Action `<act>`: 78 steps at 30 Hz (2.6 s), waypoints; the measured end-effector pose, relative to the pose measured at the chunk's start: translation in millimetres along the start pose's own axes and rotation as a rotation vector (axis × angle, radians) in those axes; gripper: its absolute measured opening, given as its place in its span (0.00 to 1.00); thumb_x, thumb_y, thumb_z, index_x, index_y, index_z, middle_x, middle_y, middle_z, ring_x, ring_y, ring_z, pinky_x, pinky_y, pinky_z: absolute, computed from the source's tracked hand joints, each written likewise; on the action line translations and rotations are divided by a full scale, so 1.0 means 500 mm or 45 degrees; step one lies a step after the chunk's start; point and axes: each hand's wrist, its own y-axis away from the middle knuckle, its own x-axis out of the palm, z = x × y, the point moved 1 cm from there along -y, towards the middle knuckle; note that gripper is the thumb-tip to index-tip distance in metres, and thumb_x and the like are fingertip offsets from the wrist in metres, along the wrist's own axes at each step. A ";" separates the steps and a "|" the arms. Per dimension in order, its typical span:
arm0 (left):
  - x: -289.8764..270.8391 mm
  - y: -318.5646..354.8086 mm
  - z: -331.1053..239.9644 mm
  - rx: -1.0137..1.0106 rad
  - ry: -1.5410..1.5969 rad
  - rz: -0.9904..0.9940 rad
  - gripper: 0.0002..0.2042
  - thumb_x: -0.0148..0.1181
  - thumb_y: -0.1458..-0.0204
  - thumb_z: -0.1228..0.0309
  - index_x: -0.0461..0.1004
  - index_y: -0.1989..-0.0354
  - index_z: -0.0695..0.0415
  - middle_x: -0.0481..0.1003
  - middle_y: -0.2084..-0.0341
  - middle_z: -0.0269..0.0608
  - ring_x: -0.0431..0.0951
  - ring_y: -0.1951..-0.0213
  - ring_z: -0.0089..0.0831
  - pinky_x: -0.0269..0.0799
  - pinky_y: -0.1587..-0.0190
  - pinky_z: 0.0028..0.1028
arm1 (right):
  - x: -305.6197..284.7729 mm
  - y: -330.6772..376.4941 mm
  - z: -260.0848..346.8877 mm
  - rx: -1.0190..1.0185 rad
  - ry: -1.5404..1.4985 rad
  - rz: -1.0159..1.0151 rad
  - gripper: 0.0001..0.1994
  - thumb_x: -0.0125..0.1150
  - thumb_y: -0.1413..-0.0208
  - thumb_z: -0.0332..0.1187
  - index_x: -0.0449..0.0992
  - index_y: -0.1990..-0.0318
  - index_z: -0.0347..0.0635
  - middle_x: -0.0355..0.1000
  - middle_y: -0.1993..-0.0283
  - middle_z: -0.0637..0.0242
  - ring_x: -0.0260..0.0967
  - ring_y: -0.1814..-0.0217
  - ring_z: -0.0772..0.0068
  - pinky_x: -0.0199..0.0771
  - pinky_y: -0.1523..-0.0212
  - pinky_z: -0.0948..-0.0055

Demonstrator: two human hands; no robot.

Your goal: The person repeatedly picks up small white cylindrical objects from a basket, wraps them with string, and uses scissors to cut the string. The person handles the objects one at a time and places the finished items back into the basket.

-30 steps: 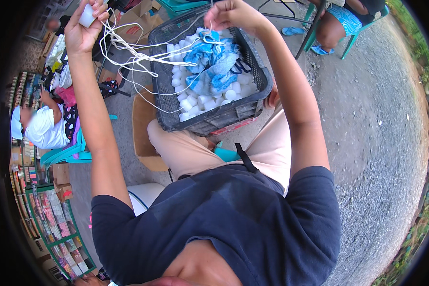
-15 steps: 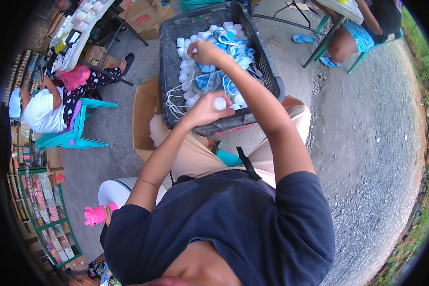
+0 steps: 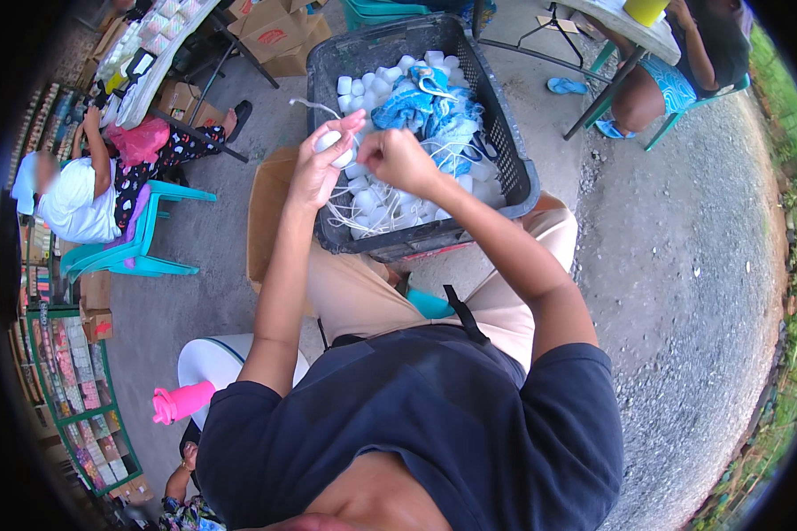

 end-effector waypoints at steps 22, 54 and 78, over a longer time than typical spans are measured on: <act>0.062 0.119 -0.001 -0.256 0.011 0.339 0.07 0.62 0.51 0.77 0.67 0.71 0.57 0.68 0.82 0.32 0.68 0.82 0.16 0.61 0.83 0.16 | -0.128 0.041 0.047 0.277 -1.263 -0.327 0.06 0.56 0.40 0.31 0.72 0.61 0.38 0.67 0.72 0.74 0.65 0.73 0.84 0.73 0.72 0.80; 0.033 0.115 -0.021 -0.016 -0.043 0.285 0.07 0.62 0.51 0.78 0.68 0.71 0.56 0.69 0.79 0.34 0.71 0.79 0.22 0.66 0.76 0.21 | -0.182 0.076 -0.154 1.214 -0.188 -0.046 0.14 0.67 0.49 0.36 0.69 0.63 0.41 0.74 0.75 0.66 0.71 0.81 0.79 0.64 0.84 0.84; 0.108 0.051 -0.058 0.517 -0.744 0.098 0.07 0.62 0.50 0.76 0.77 0.63 0.65 0.78 0.64 0.44 0.78 0.61 0.30 0.71 0.57 0.25 | -0.186 -0.010 0.130 0.091 -0.355 -0.102 0.10 0.60 0.41 0.36 0.74 0.69 0.37 0.73 0.73 0.70 0.69 0.74 0.83 0.72 0.72 0.82</act>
